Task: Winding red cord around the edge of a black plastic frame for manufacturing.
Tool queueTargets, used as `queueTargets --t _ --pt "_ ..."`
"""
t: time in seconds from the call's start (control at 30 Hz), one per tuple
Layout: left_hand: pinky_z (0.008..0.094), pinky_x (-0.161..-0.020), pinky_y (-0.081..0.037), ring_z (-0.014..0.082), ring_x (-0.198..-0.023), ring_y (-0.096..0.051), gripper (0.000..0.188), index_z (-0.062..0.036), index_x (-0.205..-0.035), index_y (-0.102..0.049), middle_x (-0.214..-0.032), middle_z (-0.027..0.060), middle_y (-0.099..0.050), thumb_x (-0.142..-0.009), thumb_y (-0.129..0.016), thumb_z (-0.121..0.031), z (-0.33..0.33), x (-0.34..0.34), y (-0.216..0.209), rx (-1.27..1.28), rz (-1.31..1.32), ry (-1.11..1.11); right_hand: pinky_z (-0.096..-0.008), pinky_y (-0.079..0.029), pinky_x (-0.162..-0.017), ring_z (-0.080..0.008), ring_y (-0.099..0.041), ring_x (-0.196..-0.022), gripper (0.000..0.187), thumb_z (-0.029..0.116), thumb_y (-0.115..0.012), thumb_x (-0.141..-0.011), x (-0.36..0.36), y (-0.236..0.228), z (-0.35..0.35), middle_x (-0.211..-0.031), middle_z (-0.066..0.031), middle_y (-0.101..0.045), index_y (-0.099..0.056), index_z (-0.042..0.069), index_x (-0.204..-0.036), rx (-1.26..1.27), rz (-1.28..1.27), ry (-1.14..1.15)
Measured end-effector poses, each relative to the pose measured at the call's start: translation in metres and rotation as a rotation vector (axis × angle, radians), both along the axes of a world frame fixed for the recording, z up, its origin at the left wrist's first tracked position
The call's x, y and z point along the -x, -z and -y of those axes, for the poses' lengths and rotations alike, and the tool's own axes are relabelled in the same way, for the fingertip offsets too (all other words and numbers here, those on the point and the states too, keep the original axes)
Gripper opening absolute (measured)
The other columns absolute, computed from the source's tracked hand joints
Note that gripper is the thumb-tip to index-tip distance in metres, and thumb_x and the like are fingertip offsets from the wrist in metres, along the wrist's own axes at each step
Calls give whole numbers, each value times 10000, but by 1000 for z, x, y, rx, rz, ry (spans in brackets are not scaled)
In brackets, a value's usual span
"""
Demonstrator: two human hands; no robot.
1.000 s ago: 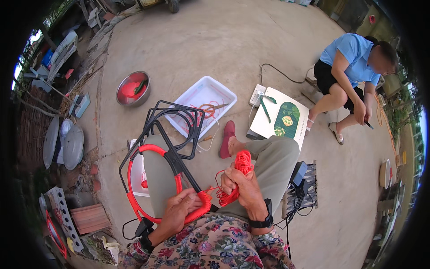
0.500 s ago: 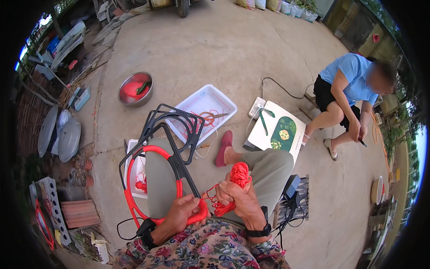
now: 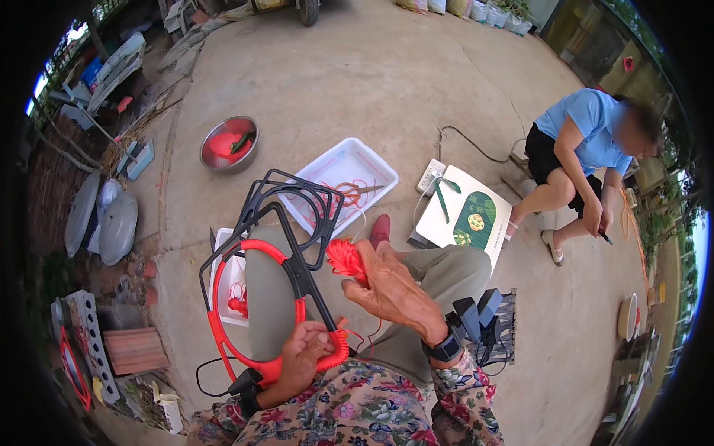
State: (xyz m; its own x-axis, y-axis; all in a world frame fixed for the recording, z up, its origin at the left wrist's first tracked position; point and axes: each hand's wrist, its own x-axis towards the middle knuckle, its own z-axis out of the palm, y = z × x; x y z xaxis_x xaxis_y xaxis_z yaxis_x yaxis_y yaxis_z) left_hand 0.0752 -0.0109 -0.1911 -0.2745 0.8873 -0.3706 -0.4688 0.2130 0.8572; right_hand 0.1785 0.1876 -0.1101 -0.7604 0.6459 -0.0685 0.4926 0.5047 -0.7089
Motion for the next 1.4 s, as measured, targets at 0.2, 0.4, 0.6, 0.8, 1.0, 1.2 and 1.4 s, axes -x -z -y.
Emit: queueTargets --t 0.2,0.4,0.6,0.8,1.0,1.2,1.4 --pt "342 -817 -530 183 -868 -611 356 25 -1223 -392 -1016 125 -591 -916 -545 -68 3 -4 -13 -60 90 -219 -358 -366 -744 -222 -507 -893 216 168 -606 -729 33 -3 23 -842 -57 -503 -540 76 -913 -409 -12 -639" --pt "363 -813 -544 251 -884 -649 453 34 -1271 -345 -1050 178 -595 -906 -577 -98 5 1 -25 -92 113 -246 -344 -368 -786 -203 -481 -934 97 165 -588 -718 42 2 38 -854 -45 -507 -589 108 -795 -632 21 -751" --pt "360 -704 -572 265 -734 -669 390 44 -1150 -450 -908 202 -634 -915 -591 -234 3 4 -13 64 233 -314 -375 -382 -830 -219 -466 -966 172 147 -620 -660 45 -3 30 -916 -55 -521 -588 89 -818 -585 -1 -791" --pt "354 -658 -572 267 -676 -665 379 43 -1087 -490 -847 214 -636 -903 -613 -264 7 4 -10 143 238 -352 -350 -420 -717 -216 -562 -788 148 128 -664 -783 14 -26 4 -817 -79 -573 -607 46 -892 -147 -196 -453" --pt "354 -665 -569 267 -689 -664 385 52 -1091 -489 -873 217 -632 -902 -613 -260 8 2 -11 141 228 -331 -320 -442 -558 -216 -576 -607 139 106 -643 -823 -15 6 16 -732 -109 -596 -598 8 -910 143 -174 -344" --pt "354 -665 -569 268 -693 -664 394 49 -1108 -476 -876 213 -631 -905 -608 -262 10 3 -13 114 259 -312 -312 -465 -598 -203 -589 -646 142 49 -646 -803 -2 5 29 -743 -105 -601 -598 4 -929 149 -322 -235" --pt "328 -618 -565 240 -647 -661 337 35 -1082 -506 -864 199 -643 -909 -598 -239 13 2 -18 155 255 -352 -277 -474 -643 -136 -592 -688 168 105 -671 -825 -10 34 42 -779 -73 -632 -610 8 -948 315 -146 -260"
